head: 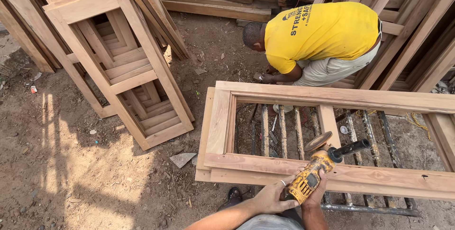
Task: The person uses a power sander to smooth the surface of a wooden frame, moving the tool across the edges and inner sections while holding the frame in place by hand.
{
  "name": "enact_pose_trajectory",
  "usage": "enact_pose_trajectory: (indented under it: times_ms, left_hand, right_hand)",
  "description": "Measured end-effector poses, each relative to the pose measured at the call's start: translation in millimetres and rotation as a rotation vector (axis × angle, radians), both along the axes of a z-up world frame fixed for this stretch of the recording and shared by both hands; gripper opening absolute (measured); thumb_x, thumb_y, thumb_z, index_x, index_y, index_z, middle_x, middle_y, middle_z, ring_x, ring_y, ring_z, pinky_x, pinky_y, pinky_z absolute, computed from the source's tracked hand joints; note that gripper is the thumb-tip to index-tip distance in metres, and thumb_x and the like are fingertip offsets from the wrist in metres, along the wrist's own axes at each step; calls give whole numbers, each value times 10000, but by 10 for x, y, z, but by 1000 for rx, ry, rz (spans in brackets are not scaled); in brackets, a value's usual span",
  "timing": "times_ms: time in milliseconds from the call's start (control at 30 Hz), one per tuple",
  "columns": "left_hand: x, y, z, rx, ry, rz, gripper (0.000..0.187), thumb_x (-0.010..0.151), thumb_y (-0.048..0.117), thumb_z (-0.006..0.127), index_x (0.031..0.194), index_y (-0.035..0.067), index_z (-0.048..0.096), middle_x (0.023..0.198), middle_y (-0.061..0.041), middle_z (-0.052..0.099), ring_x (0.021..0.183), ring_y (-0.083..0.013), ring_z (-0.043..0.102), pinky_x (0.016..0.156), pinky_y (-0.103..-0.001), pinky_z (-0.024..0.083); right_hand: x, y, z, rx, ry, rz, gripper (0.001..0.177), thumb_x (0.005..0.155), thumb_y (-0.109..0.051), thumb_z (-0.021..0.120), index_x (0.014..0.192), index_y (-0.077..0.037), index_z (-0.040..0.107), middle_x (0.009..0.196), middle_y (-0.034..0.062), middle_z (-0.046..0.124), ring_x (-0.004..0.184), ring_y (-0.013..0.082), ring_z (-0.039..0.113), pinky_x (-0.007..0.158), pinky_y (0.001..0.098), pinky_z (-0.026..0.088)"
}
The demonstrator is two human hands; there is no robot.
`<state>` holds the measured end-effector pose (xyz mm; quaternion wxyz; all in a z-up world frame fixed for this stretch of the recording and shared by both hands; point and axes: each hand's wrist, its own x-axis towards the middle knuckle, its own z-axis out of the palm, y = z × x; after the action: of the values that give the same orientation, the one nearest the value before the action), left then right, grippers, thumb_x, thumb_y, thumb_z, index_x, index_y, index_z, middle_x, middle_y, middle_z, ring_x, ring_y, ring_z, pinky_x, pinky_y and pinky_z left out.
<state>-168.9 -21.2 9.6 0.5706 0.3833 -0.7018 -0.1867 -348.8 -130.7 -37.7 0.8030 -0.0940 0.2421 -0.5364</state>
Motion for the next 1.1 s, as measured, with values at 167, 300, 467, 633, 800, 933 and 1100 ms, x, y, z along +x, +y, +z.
enact_pose_trajectory:
  times_ms: [167, 300, 467, 633, 800, 933, 1100]
  left_hand:
    - [46, 51, 421, 388, -333, -32, 582, 933, 353, 725, 1416, 46, 619, 1303, -179, 677, 927, -375, 734, 809, -461, 605]
    - [68, 69, 524, 382, -364, -56, 508, 970, 296, 682, 1418, 63, 623, 1342, -156, 685, 926, -363, 736, 819, -459, 602]
    - [241, 99, 403, 452, -226, -103, 580, 924, 402, 720, 1384, 66, 610, 1242, -175, 689, 885, -341, 753, 785, -456, 598]
    - [534, 385, 313, 757, -47, 89, 517, 968, 366, 708, 1400, 97, 611, 980, -126, 773, 861, -295, 781, 816, -426, 620]
    - [711, 498, 322, 907, 67, 347, 485, 942, 297, 706, 1384, 125, 605, 1000, -114, 771, 882, -280, 795, 808, -407, 630]
    - [796, 325, 312, 445, -173, 567, 472, 915, 262, 738, 1333, 65, 635, 1251, -195, 686, 1083, -380, 692, 877, -467, 578]
    - [893, 67, 24, 634, -471, 443, 615, 861, 496, 760, 1279, 58, 651, 1115, -156, 690, 1066, -370, 678, 927, -524, 526]
  right_hand:
    - [-5, 85, -61, 34, 27, -45, 541, 934, -419, 693, 1220, 4, 517, 1060, 134, 576, 944, 229, 613, 869, 386, 559]
    - [-13, 75, -47, 23, 21, -56, 538, 943, -403, 701, 1225, 20, 523, 1073, 145, 593, 953, 243, 626, 862, 395, 565]
    - [-266, 25, -5, 55, 254, 8, 534, 908, -442, 679, 1176, 4, 561, 942, 147, 669, 838, 269, 684, 728, 394, 590]
    - [-472, -68, 239, -15, 730, 5, 443, 906, -250, 727, 1232, -6, 552, 907, 98, 687, 748, 207, 674, 643, 365, 583]
    - [-620, -191, 618, -232, 1398, 241, 587, 817, -143, 798, 1319, -28, 517, 904, 124, 680, 698, 224, 664, 599, 383, 589]
    - [-480, -113, 699, -321, 1626, 463, 836, 739, -218, 841, 1468, -78, 456, 1035, 146, 739, 852, 246, 722, 731, 406, 602]
    - [-123, 168, 553, -437, 1823, 697, 1060, 690, -391, 879, 1557, -109, 339, 1154, 208, 729, 1066, 332, 730, 946, 438, 557]
